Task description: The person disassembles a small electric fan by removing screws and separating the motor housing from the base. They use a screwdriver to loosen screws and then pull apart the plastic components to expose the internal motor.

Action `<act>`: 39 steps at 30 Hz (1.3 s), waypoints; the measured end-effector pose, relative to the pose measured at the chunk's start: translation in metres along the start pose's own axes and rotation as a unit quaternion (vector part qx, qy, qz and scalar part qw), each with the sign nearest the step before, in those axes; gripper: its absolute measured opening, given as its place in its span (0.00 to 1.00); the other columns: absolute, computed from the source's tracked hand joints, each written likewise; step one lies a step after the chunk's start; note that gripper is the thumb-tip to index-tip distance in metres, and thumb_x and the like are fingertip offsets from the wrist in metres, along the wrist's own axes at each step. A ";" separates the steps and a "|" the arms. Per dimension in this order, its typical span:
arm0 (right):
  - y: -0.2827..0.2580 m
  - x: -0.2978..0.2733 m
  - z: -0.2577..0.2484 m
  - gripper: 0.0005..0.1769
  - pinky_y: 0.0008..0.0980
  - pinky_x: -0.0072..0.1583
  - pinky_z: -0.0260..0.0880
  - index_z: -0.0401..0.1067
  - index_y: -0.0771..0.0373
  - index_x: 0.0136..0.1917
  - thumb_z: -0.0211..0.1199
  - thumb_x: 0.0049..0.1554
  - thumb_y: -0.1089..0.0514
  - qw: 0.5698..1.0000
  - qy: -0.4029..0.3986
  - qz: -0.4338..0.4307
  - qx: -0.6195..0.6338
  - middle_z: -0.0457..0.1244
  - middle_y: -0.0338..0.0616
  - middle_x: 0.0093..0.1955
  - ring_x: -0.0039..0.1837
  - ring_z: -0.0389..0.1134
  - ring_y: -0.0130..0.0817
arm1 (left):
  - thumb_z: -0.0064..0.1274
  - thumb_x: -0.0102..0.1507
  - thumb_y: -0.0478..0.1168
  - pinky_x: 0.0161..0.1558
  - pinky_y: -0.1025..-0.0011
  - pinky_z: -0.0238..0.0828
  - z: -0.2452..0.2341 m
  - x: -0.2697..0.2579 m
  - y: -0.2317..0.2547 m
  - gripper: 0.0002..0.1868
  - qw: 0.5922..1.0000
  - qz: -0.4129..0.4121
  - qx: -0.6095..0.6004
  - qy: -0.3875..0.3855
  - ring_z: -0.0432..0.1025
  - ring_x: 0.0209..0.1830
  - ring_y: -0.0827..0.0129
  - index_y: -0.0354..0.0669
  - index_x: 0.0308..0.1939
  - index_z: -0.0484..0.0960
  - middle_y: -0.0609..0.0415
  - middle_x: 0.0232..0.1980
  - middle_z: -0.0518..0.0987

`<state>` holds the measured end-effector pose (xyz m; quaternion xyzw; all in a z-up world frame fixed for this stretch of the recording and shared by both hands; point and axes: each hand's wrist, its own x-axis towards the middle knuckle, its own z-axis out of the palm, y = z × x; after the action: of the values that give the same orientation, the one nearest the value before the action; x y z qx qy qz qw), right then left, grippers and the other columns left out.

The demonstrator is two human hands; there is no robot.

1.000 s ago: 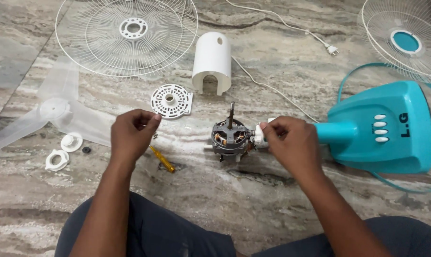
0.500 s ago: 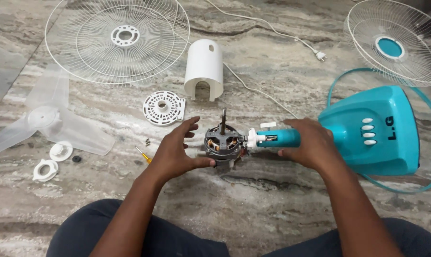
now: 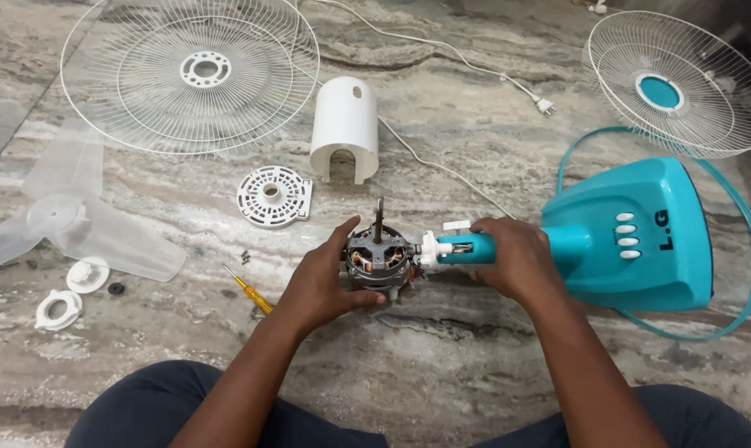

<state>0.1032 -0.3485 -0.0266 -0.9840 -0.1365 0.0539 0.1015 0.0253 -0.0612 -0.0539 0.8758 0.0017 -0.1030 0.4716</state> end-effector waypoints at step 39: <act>-0.038 -0.011 -0.012 0.38 0.42 0.60 0.69 0.80 0.52 0.57 0.86 0.31 0.54 0.996 -0.073 0.013 0.038 0.68 0.43 0.56 0.61 0.68 0.46 | 0.76 0.34 0.32 0.51 0.66 0.80 -0.045 -0.013 0.005 0.48 1.000 -0.021 -0.009 -0.002 0.82 0.48 0.63 0.50 0.59 0.74 0.52 0.48 0.86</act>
<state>0.0844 -0.3186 -0.0056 -0.9745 -0.1282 0.1324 0.1277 0.0214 -0.0258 -0.0237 0.8710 0.0201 -0.1146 0.4774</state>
